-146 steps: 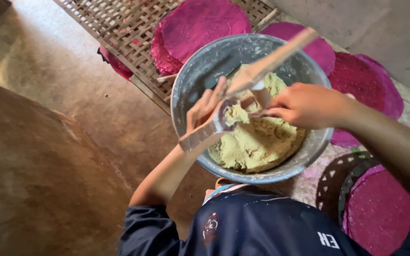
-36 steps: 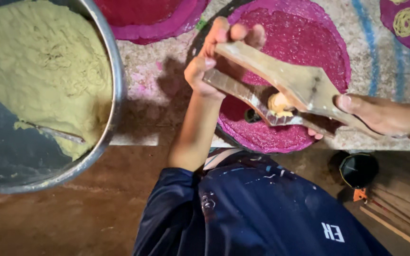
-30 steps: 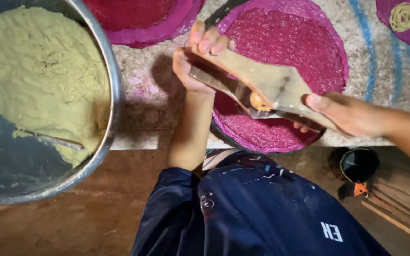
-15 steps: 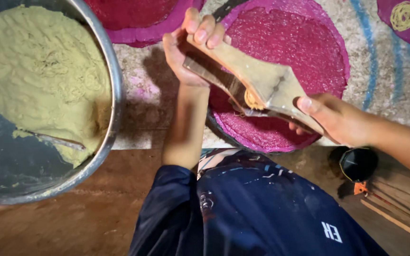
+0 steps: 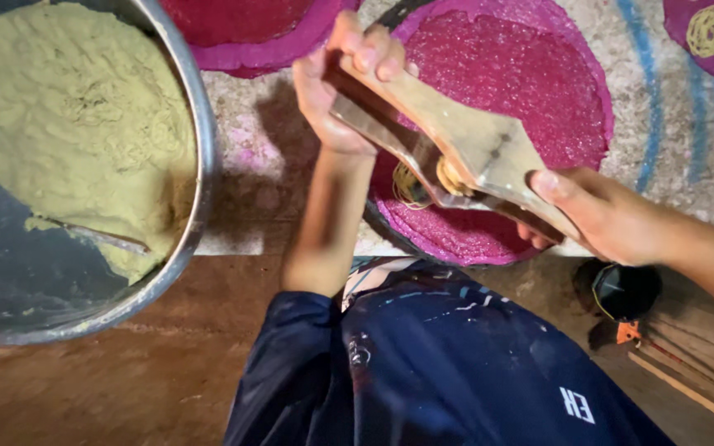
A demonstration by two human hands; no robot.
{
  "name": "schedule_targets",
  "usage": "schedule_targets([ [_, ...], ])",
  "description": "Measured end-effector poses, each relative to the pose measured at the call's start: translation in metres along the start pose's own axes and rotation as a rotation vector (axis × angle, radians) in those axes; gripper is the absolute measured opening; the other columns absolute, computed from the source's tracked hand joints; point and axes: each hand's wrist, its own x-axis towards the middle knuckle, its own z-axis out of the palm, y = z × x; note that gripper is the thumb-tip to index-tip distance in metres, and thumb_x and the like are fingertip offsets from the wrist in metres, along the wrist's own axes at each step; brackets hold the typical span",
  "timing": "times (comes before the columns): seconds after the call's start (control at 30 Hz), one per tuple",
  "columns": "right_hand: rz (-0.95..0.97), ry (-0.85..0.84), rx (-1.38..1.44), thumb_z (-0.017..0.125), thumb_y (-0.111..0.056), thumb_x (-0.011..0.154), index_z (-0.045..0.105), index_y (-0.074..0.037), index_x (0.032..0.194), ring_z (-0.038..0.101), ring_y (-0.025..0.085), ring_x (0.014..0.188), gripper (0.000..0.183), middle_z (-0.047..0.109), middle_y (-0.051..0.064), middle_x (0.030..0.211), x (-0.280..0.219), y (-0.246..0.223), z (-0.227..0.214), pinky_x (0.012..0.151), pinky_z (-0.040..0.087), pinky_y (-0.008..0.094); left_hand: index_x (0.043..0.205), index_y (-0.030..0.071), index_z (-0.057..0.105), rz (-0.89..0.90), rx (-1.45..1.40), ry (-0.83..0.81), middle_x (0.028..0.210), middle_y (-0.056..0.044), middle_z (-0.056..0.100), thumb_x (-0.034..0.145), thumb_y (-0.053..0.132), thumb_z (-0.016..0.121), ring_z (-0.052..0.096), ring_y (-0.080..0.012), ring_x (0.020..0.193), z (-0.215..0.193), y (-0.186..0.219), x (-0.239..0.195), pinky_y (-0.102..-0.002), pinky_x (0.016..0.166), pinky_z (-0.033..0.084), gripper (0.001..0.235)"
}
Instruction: The person scoops dough from a metal bowl and uses a wooden press to extrude spiral shapes onto pink trays. The person repeatedly fills the press and forms multiple spirals, then moves to a new tray to continue the process.
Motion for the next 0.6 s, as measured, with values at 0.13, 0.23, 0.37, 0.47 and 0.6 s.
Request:
schedule_targets([
  [0.13, 0.086, 0.026, -0.147, 0.024, -0.061, 0.109, 0.073, -0.005, 0.101, 0.073, 0.024, 0.078, 0.075, 0.074, 0.011, 0.085, -0.011, 0.005, -0.018, 0.073, 0.06, 0.038, 0.105, 0.013, 0.052, 0.065, -0.009, 0.017, 0.094, 0.0, 0.055, 0.105, 0.04, 0.05, 0.056, -0.0136, 0.095, 0.002, -0.028, 0.002, -0.028, 0.089, 0.049, 0.027],
  [0.23, -0.046, 0.198, -0.174, 0.034, -0.058, 0.1, 0.076, 0.003, 0.093, 0.068, 0.026, 0.07, 0.075, 0.071, 0.015, 0.079, -0.009, 0.003, -0.027, 0.068, 0.055, 0.041, 0.104, 0.014, 0.053, 0.06, -0.008, 0.008, 0.096, 0.0, 0.057, 0.101, 0.042, 0.046, 0.056, -0.0155, 0.097, -0.002, -0.032, 0.019, -0.031, 0.094, 0.049, 0.03],
  [0.37, -0.151, 0.151, -0.098, 0.035, -0.058, 0.1, 0.076, -0.001, 0.097, 0.07, 0.022, 0.068, 0.07, 0.073, 0.013, 0.079, 0.002, -0.002, -0.026, 0.065, 0.057, 0.037, 0.112, 0.007, 0.06, -0.11, 0.185, 0.047, 0.104, -0.006, 0.064, 0.103, 0.048, 0.037, 0.061, -0.0178, 0.099, -0.017, -0.009, 0.023, -0.034, 0.091, 0.051, 0.048],
  [0.47, -0.191, 0.085, 0.025, 0.04, -0.056, 0.099, 0.074, 0.0, 0.098, 0.072, 0.021, 0.067, 0.066, 0.076, 0.012, 0.079, 0.007, 0.001, -0.027, 0.063, 0.06, 0.036, 0.127, 0.005, 0.057, -0.446, 0.506, 0.529, 0.114, -0.009, 0.068, 0.103, 0.048, 0.023, 0.066, -0.0153, 0.1, -0.035, -0.008, -0.007, -0.031, 0.082, 0.056, 0.06],
  [0.6, -0.203, 0.1, 0.06, 0.043, -0.055, 0.1, 0.073, 0.001, 0.102, 0.069, 0.02, 0.069, 0.063, 0.076, 0.012, 0.082, 0.017, 0.012, -0.027, 0.061, 0.055, 0.037, 0.145, 0.016, 0.048, -1.0, 0.937, 0.668, 0.119, -0.018, 0.074, 0.109, 0.028, 0.022, 0.057, -0.0186, 0.066, -0.054, -0.011, -0.059, -0.029, 0.047, 0.033, 0.046],
])
